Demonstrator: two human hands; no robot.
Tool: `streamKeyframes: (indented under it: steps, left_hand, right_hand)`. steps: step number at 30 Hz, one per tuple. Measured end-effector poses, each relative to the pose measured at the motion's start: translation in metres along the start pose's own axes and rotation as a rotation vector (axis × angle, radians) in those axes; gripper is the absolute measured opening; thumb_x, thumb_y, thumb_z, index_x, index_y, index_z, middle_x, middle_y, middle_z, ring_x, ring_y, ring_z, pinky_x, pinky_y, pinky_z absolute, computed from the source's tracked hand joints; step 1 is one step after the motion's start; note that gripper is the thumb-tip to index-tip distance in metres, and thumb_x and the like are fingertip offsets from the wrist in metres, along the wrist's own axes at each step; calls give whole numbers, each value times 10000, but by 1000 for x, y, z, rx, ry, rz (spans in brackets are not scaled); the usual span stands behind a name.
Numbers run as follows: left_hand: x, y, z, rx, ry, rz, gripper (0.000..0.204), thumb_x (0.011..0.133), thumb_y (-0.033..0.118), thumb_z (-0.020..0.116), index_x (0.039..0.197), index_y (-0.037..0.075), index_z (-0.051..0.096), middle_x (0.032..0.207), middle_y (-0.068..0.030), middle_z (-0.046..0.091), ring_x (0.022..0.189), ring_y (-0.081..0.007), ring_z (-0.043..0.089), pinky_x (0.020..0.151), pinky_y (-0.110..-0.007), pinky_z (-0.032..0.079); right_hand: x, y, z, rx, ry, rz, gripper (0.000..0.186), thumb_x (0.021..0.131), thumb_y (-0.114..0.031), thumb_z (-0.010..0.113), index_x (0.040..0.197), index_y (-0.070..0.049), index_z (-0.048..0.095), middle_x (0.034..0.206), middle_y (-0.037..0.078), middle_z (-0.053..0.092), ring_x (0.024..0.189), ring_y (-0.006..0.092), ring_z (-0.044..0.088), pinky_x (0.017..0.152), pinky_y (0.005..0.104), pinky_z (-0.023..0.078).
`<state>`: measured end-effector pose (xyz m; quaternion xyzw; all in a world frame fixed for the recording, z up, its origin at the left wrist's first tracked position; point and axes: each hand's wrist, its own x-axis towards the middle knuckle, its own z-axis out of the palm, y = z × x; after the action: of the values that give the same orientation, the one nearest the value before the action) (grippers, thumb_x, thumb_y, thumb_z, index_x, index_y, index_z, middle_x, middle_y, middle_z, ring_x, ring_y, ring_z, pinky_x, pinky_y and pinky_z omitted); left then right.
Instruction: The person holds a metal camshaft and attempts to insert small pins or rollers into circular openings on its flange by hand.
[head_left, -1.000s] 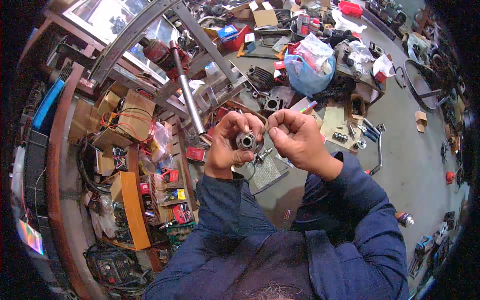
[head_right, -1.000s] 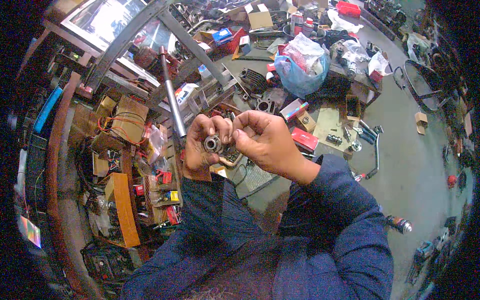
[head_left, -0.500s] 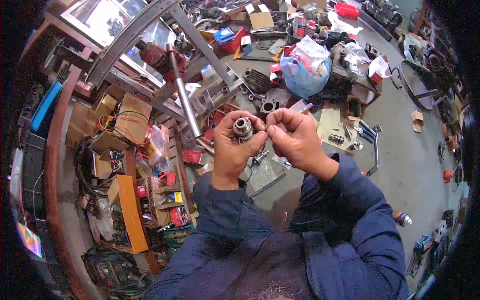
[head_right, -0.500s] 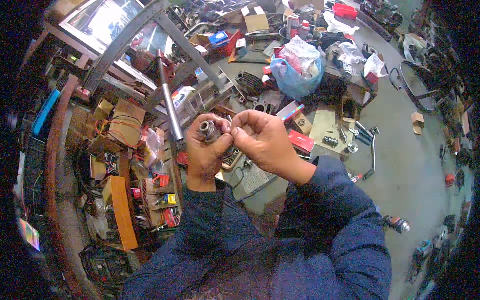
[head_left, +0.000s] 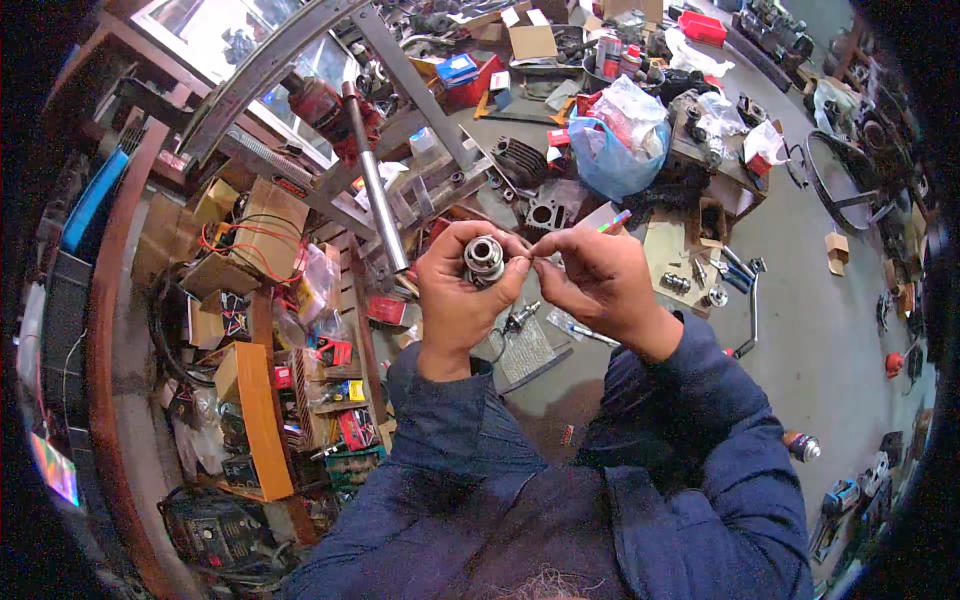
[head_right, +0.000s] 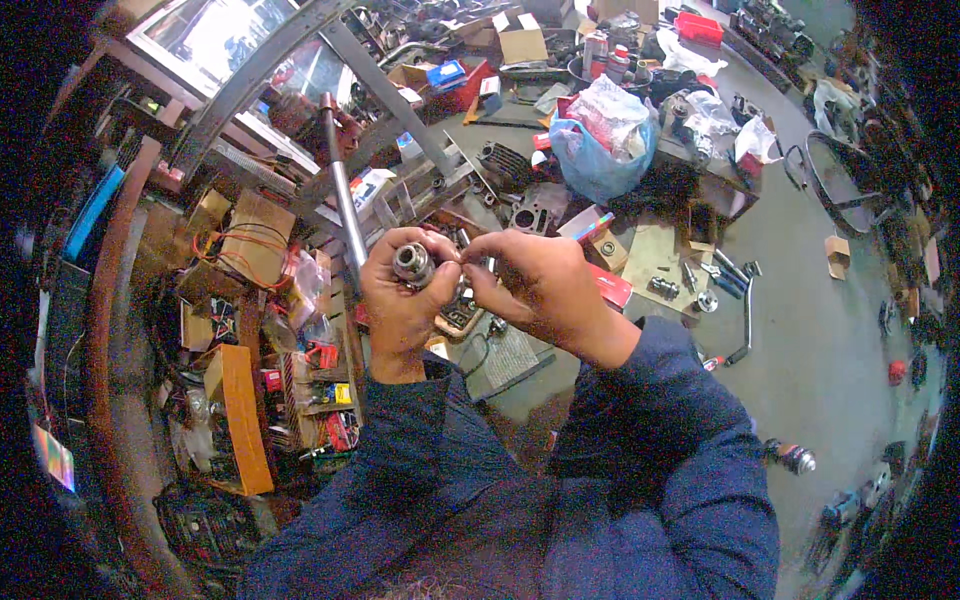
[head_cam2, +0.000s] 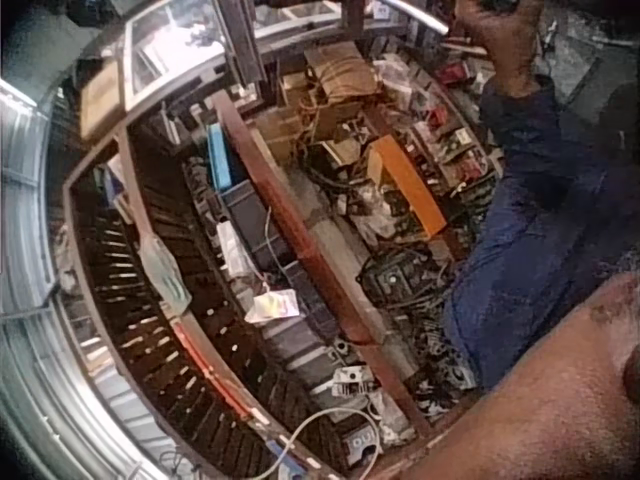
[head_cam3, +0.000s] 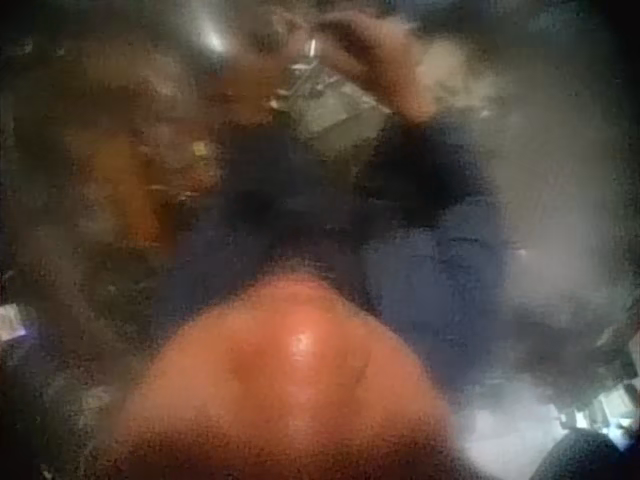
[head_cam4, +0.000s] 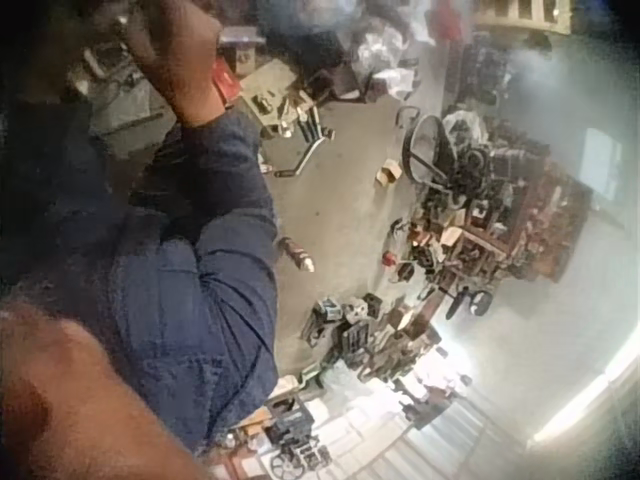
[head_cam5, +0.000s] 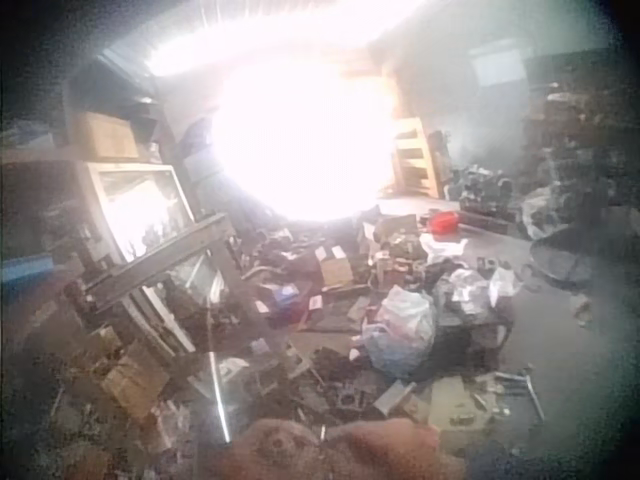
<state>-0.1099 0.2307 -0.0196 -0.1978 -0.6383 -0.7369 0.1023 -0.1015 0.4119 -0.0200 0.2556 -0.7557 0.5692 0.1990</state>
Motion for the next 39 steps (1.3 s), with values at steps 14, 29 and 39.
streamKeyframes:
  steps: [14,29,39]
  left_hand:
    - [1,8,-2,228,-36,-34,290,750,2,818,974,33,636,893,-42,716,838,-112,673,774,-273,544]
    - [-1,18,5,769,-6,110,313,710,40,815,987,50,669,872,-127,677,797,-268,685,702,-351,534]
    - [-3,18,10,805,13,144,433,704,9,780,1098,86,620,936,-139,661,847,-323,671,744,-403,530]
  right_hand:
    - [-4,1,2,4,43,41,119,763,-39,734,866,-37,675,639,35,598,530,80,532,499,260,408]
    - [1,-11,1,297,-32,360,132,830,-127,715,888,-8,707,724,-53,600,635,18,463,547,206,373]
    - [1,-13,4,453,24,492,158,840,-119,715,900,25,690,748,-43,608,640,4,457,535,196,355]
